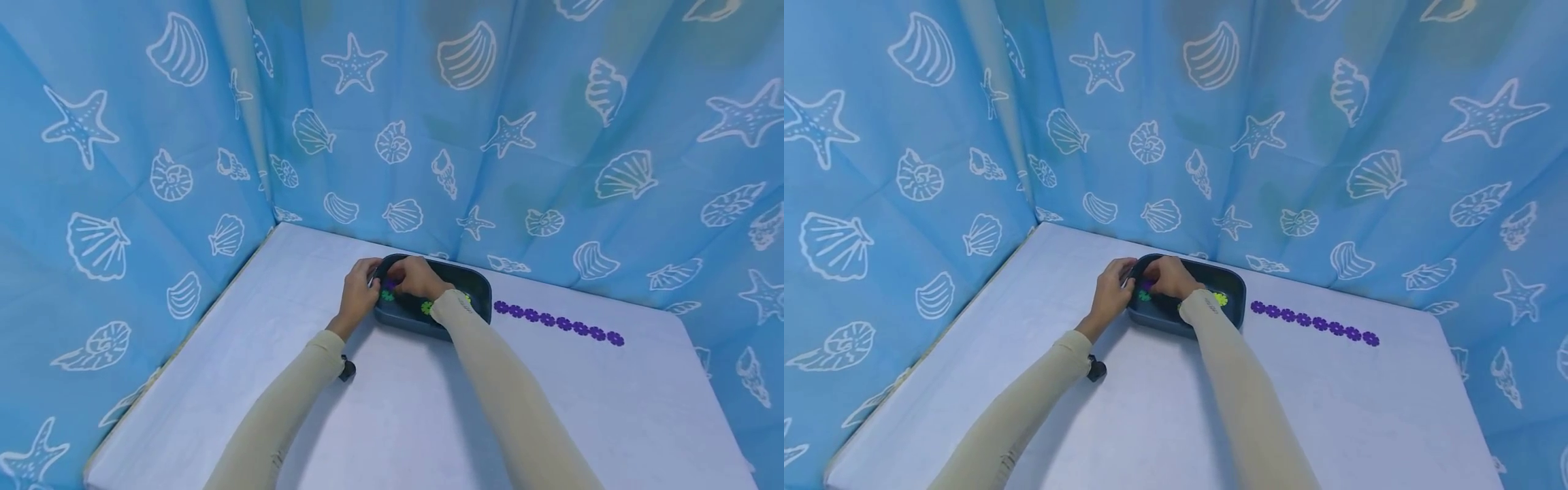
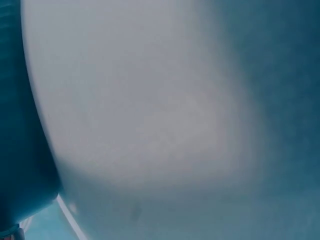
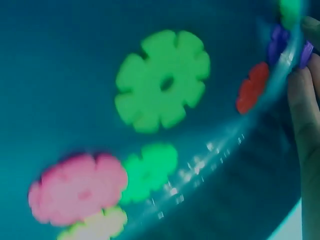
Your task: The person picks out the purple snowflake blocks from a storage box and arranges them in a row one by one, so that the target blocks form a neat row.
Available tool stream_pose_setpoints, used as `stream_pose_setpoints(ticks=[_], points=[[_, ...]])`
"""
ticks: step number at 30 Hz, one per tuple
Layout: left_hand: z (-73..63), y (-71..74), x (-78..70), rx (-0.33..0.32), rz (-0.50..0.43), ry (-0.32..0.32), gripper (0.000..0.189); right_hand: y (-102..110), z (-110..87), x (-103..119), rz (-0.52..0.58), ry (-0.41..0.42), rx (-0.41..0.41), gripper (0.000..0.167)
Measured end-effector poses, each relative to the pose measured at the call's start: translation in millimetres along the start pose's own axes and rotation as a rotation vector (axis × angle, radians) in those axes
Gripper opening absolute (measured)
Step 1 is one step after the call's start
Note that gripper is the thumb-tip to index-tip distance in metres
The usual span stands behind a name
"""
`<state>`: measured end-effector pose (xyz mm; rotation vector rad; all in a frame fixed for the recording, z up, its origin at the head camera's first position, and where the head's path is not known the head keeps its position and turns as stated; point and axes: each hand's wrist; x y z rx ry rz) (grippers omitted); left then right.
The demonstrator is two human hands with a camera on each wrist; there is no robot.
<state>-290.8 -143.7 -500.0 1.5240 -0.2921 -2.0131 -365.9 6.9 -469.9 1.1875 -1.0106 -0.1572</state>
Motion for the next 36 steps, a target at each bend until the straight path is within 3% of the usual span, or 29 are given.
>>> stream_pose_setpoints(ticks=[9, 15, 26, 30, 36], points=[[-3.5, -0.1, 0.1, -0.002, 0.004, 0.009, 0.039, 46.4, -23.5, -4.7, 0.094, -0.075, -0.056, 0.039], [-4.2, -0.1, -0.1, -0.001, -0.006, 0.006, 0.039, 93.1, -61.5, -31.0, 0.041, -0.144, -0.120, 0.042], [-1.6, 2.4, -1.2, -0.020, -0.029, -0.022, 0.038, 160.1, -177.4, -95.6, 0.040, -0.435, -0.199, 0.046], [-1.5, 1.1, -2.7, -0.011, -0.026, -0.015, 0.037, 170.0, -225.0, -125.2, 0.060, -0.520, -0.224, 0.049], [-3.1, -2.3, -5.7, -0.001, -0.024, -0.006, 0.038, 169.1, -289.3, -166.2, 0.030, -0.584, -0.247, 0.048]])
Point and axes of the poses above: each hand's wrist, its own z-axis towards the middle knuckle, its own y-axis out of the back of the hand, x = y × z, and after that the axes turned 4 degrees about y, right-handed
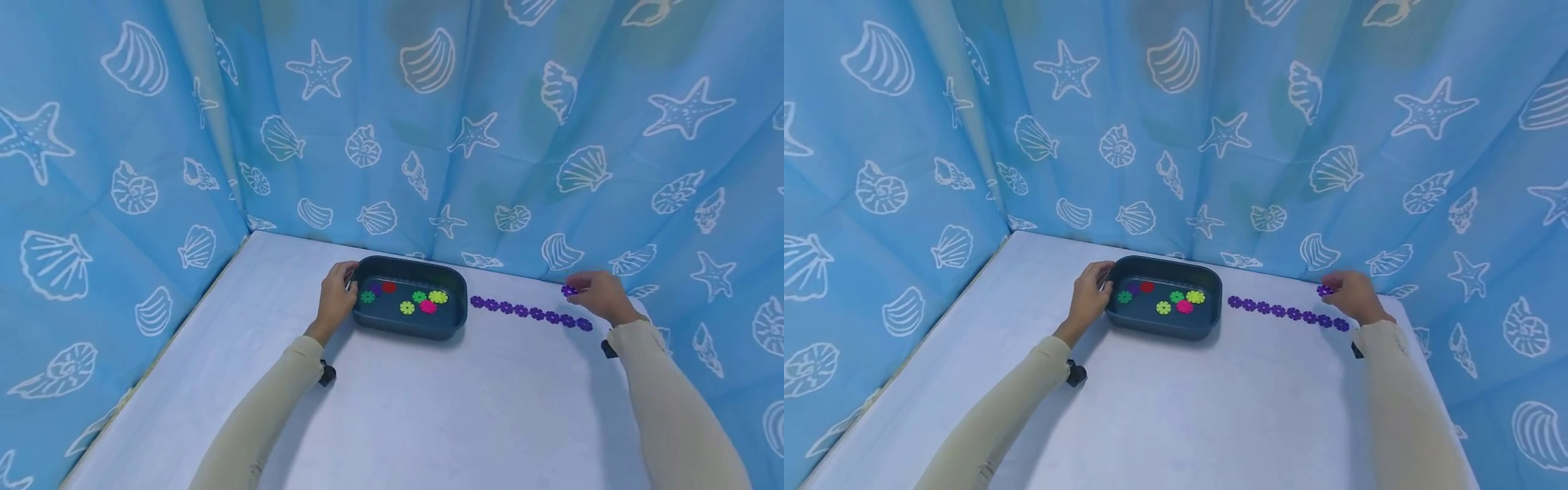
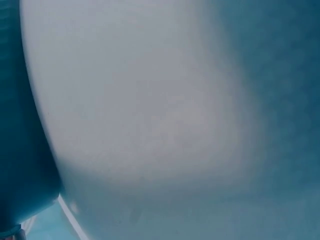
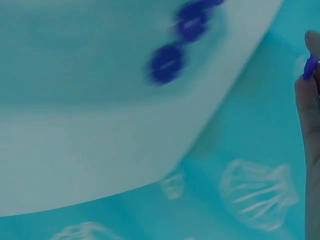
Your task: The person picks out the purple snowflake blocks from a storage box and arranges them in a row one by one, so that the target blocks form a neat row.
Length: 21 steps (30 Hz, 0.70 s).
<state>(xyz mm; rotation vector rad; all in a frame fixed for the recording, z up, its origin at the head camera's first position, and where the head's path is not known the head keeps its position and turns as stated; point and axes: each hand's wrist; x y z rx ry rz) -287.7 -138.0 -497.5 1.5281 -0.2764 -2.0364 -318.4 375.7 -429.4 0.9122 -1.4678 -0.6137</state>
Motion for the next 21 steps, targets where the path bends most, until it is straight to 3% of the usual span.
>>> stream_pose_setpoints(ticks=[6, 10, 21], points=[[-0.9, 1.8, 0.8, 0.000, -0.006, -0.010, 0.038, -2.4, -20.0, -51.3, -0.017, -0.070, -0.038, 0.048], [-0.7, 1.8, 1.6, -0.001, -0.001, -0.005, 0.038, -6.4, -31.4, -69.3, -0.023, -0.105, -0.043, 0.047], [0.4, 0.2, 3.4, -0.005, -0.004, -0.011, 0.038, -6.7, -69.1, -33.7, -0.020, -0.180, -0.011, 0.047]])
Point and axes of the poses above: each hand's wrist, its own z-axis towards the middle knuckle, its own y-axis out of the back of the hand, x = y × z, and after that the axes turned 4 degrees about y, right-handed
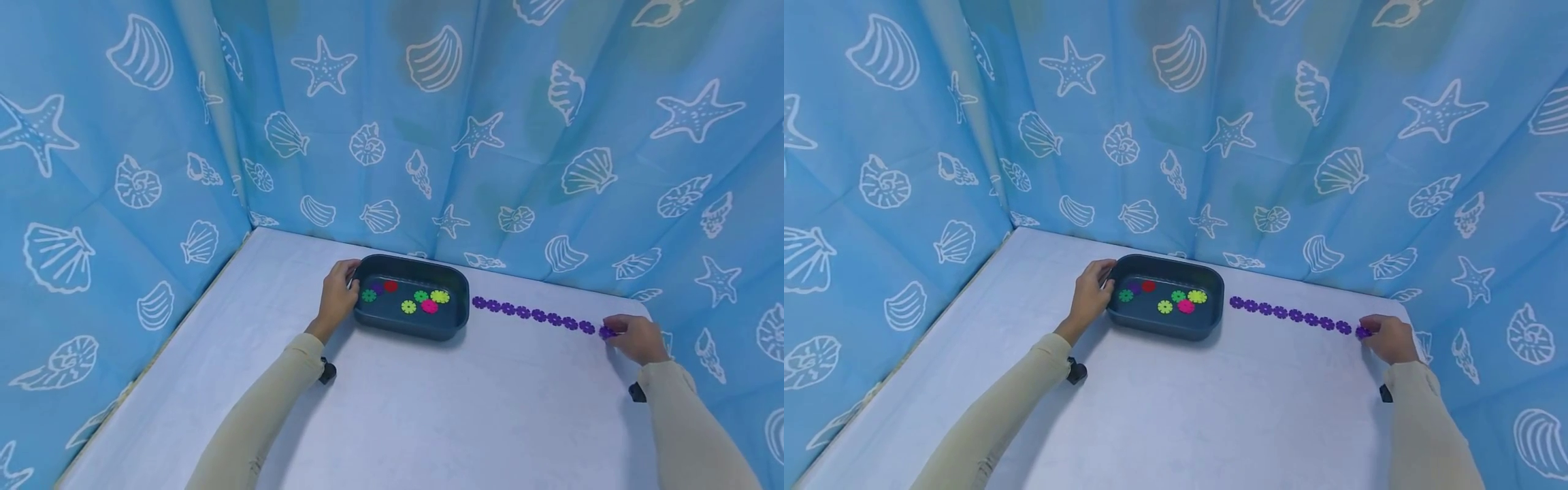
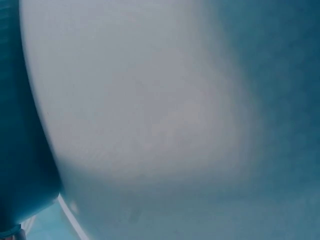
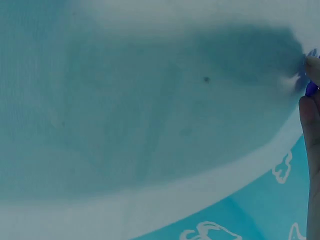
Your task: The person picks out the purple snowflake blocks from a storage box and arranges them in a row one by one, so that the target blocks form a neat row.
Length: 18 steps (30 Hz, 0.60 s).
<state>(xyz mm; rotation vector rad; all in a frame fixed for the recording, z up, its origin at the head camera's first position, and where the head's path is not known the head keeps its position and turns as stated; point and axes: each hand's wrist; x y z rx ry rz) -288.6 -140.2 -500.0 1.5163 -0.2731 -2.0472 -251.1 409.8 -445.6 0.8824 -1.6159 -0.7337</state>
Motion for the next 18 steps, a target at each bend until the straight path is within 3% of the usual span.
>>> stream_pose_setpoints(ticks=[13, 18], points=[[0.6, 0.6, -2.6, 0.012, 0.012, 0.021, 0.038, -4.5, 2.0, -3.5, 0.049, -0.037, 0.006, 0.049], [0.0, 1.4, -2.1, 0.011, 0.006, 0.015, 0.038, -5.1, 15.5, -12.6, 0.038, -0.026, 0.010, 0.050]])
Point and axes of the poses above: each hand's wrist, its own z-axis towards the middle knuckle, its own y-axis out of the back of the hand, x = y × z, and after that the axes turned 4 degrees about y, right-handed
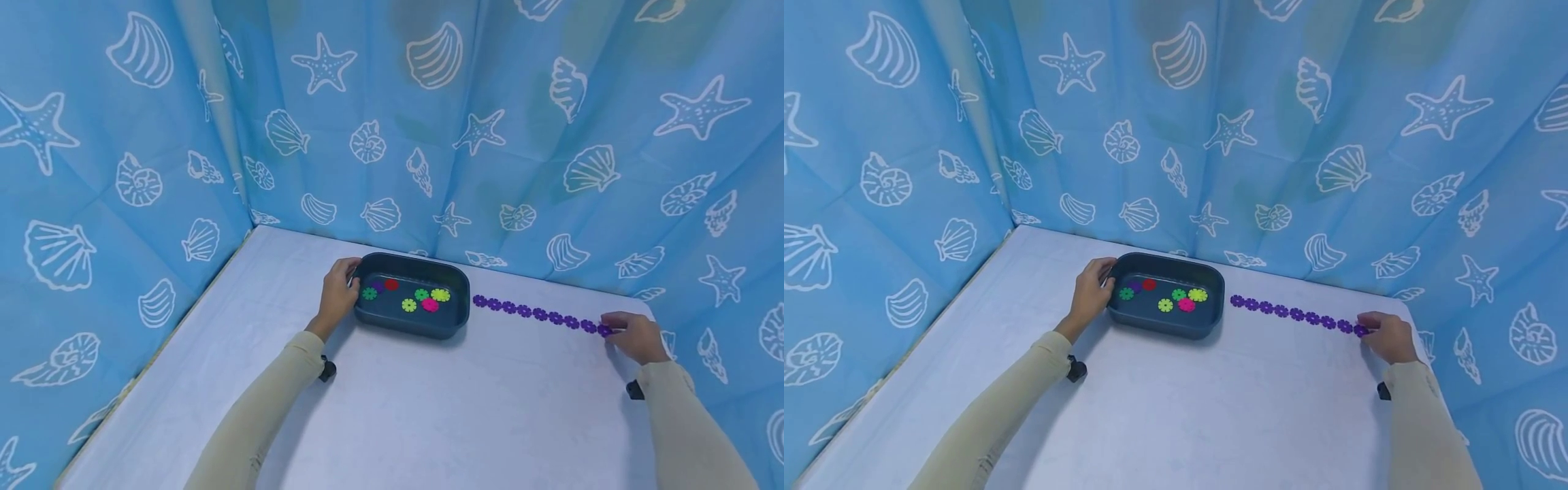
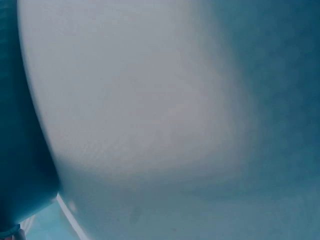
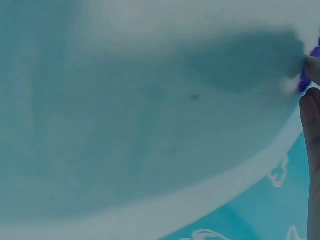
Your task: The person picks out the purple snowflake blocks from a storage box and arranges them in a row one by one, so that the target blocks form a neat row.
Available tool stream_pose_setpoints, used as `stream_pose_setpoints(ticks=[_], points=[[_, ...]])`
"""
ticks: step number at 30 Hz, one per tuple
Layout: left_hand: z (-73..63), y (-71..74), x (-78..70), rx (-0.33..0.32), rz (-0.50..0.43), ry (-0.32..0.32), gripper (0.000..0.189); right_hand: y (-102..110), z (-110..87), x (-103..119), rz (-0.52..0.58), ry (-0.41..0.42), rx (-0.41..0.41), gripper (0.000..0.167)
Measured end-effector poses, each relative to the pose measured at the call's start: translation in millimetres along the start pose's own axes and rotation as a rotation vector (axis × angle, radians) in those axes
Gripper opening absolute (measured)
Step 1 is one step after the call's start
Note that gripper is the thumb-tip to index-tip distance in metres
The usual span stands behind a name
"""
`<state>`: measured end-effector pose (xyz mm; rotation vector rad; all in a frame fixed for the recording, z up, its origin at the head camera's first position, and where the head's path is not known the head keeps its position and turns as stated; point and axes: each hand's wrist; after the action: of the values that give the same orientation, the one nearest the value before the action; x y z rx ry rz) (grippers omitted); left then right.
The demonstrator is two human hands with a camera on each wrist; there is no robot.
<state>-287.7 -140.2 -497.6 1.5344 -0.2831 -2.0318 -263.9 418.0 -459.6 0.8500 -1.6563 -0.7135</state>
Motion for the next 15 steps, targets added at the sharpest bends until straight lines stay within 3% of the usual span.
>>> stream_pose_setpoints(ticks=[3, 6, 11, 15], points=[[0.0, -0.4, 0.1, -0.003, 0.001, 0.000, 0.038, 0.4, 18.0, -4.2, 0.011, 0.042, -0.036, 0.050], [-0.2, -0.2, 0.1, -0.004, 0.001, 0.001, 0.039, -0.3, 35.4, 12.8, 0.038, 0.099, -0.085, 0.051], [-0.3, 0.3, -0.6, -0.003, 0.005, 0.005, 0.039, -10.4, 51.7, 91.1, 0.064, 0.274, -0.137, 0.051], [-0.1, -0.1, -1.2, 0.001, 0.000, 0.002, 0.038, -35.5, 58.3, 160.8, 0.116, 0.395, -0.108, 0.051]])
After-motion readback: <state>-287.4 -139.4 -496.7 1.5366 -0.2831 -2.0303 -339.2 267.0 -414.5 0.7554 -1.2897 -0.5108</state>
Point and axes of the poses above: each hand's wrist, its own z-axis towards the middle knuckle, its own y-axis out of the back of the hand, x = y × z, and after that the axes turned 4 degrees about y, right-handed
